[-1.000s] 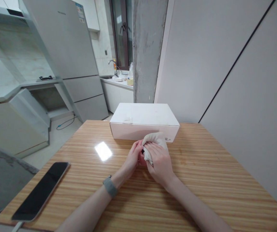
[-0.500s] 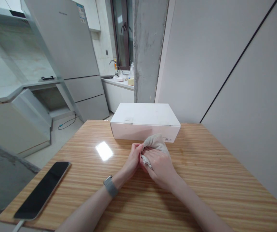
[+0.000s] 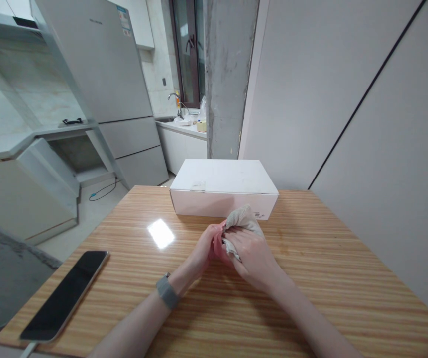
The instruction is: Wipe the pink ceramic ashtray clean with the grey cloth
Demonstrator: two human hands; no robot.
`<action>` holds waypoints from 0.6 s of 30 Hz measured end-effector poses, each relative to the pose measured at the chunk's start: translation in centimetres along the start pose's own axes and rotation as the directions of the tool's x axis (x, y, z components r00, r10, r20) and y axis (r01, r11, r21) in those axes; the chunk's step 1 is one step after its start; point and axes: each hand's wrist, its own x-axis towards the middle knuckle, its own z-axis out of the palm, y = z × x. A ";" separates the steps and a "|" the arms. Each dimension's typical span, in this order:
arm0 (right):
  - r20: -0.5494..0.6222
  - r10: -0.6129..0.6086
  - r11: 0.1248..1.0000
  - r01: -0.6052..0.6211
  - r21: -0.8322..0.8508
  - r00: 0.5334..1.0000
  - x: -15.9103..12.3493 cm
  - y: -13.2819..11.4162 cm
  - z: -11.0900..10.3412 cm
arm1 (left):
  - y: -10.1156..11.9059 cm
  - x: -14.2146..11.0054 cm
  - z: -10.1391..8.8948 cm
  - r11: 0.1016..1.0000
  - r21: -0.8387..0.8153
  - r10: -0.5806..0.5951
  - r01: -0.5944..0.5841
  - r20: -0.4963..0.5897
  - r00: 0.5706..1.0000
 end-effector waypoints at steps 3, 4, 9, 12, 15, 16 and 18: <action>0.011 -0.103 0.991 0.102 0.083 0.995 -0.1 -0.2 -0.5 | 0.8 -0.3 -0.7 0.994 0.106 0.023 -0.017 -0.055 0.998; 0.018 -0.124 0.987 0.121 0.106 0.992 -0.1 -0.3 -0.6 | 1.1 -0.5 -0.8 0.989 0.144 0.038 -0.027 -0.075 0.996; 0.054 -0.105 0.987 0.097 0.126 0.993 0.1 -0.5 -0.3 | 1.0 -0.6 -0.7 0.981 0.186 0.070 -0.048 -0.110 0.992; 0.045 -0.044 0.995 0.040 0.094 0.998 0.2 -0.5 -0.2 | 0.2 -0.3 -0.6 0.986 0.159 0.079 -0.060 -0.120 0.990; 0.020 0.012 0.998 -0.013 0.061 1.000 0.3 -0.4 -0.4 | -0.5 -0.2 -0.4 0.991 0.112 0.085 -0.072 -0.117 0.990; 0.016 0.017 0.998 -0.018 0.054 1.000 0.3 -0.3 -0.4 | -0.7 -0.2 -0.4 0.992 0.098 0.085 -0.074 -0.113 0.990; 0.027 0.002 0.998 -0.003 0.057 1.000 0.2 -0.1 -0.7 | -0.7 -0.3 -0.3 0.997 0.053 0.062 -0.058 -0.073 0.995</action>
